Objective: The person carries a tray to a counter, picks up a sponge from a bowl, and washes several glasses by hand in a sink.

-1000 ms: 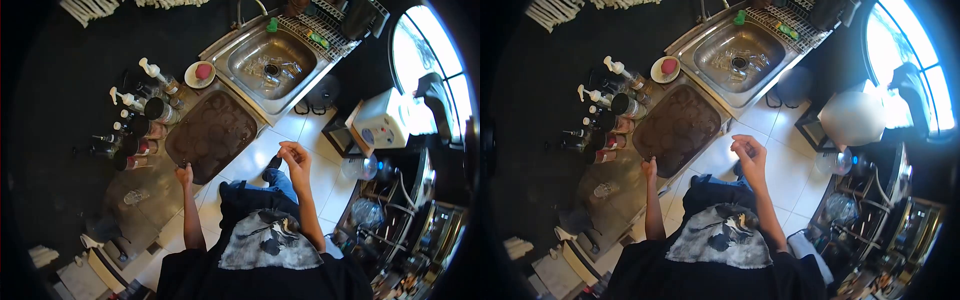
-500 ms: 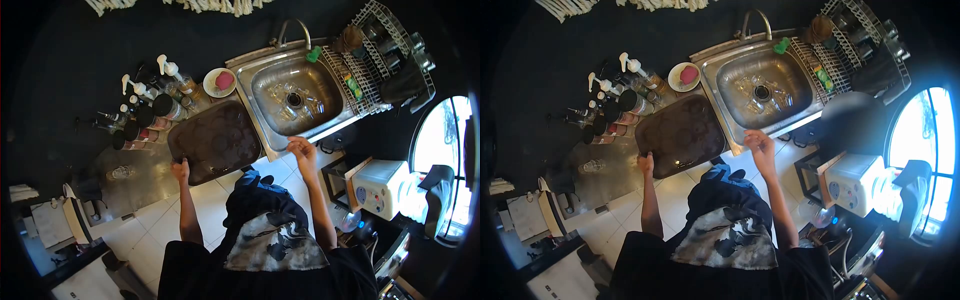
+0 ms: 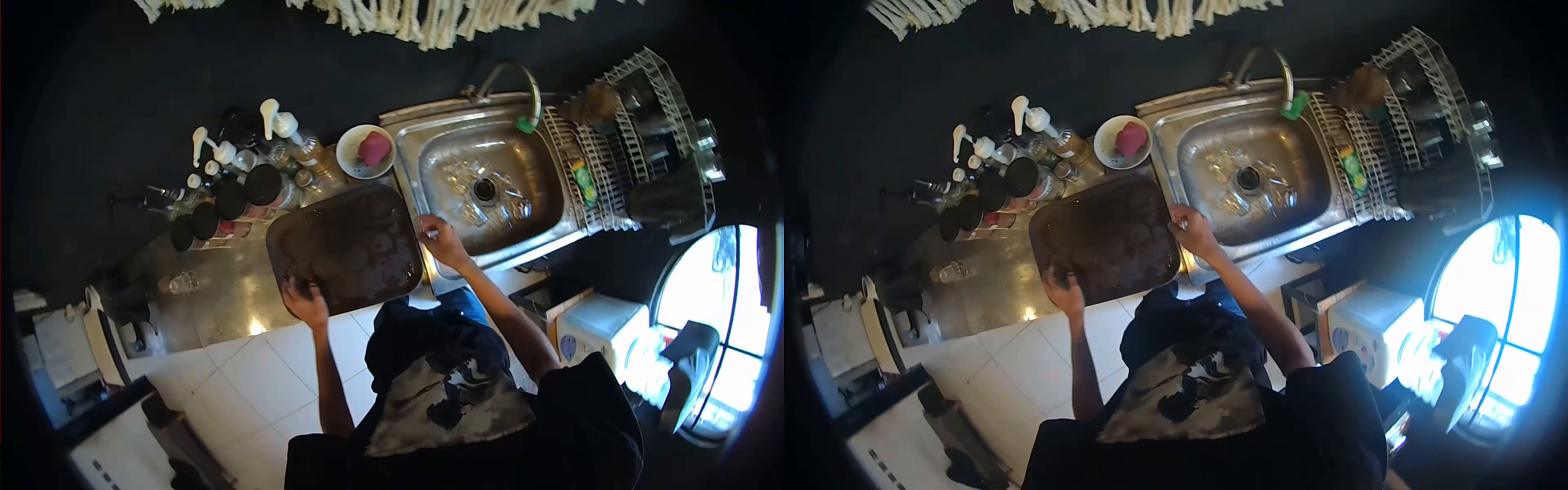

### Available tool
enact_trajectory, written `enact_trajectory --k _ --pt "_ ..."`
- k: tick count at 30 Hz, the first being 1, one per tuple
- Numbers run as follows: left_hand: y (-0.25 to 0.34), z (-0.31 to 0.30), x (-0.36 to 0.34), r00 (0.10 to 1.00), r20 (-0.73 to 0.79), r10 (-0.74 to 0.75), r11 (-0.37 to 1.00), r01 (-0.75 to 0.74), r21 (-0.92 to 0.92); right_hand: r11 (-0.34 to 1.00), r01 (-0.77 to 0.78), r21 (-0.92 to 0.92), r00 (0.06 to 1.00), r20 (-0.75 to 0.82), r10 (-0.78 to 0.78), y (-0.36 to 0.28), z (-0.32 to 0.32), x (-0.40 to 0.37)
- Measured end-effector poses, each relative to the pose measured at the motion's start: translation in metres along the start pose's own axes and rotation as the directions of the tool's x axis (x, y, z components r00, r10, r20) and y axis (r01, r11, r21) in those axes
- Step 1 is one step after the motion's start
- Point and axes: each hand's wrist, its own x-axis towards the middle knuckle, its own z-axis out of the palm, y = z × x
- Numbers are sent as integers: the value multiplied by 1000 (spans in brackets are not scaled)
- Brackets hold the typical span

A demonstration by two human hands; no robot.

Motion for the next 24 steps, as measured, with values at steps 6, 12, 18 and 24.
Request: enact_trajectory --k 6,12,18,24 --pt "97 -8 -48 962 274 -14 986 59 -155 909 260 -325 965 60 -255 -7 49 151" --pt "145 -20 -101 912 156 -380 887 407 -218 660 437 -611 899 314 -305 33 76 226" --pt "240 62 -136 951 227 -209 908 275 -316 418 584 -696 811 476 -340 18 74 238" --pt "291 194 -139 897 442 -13 867 230 -442 657 627 -419 766 485 -423 20 63 250"
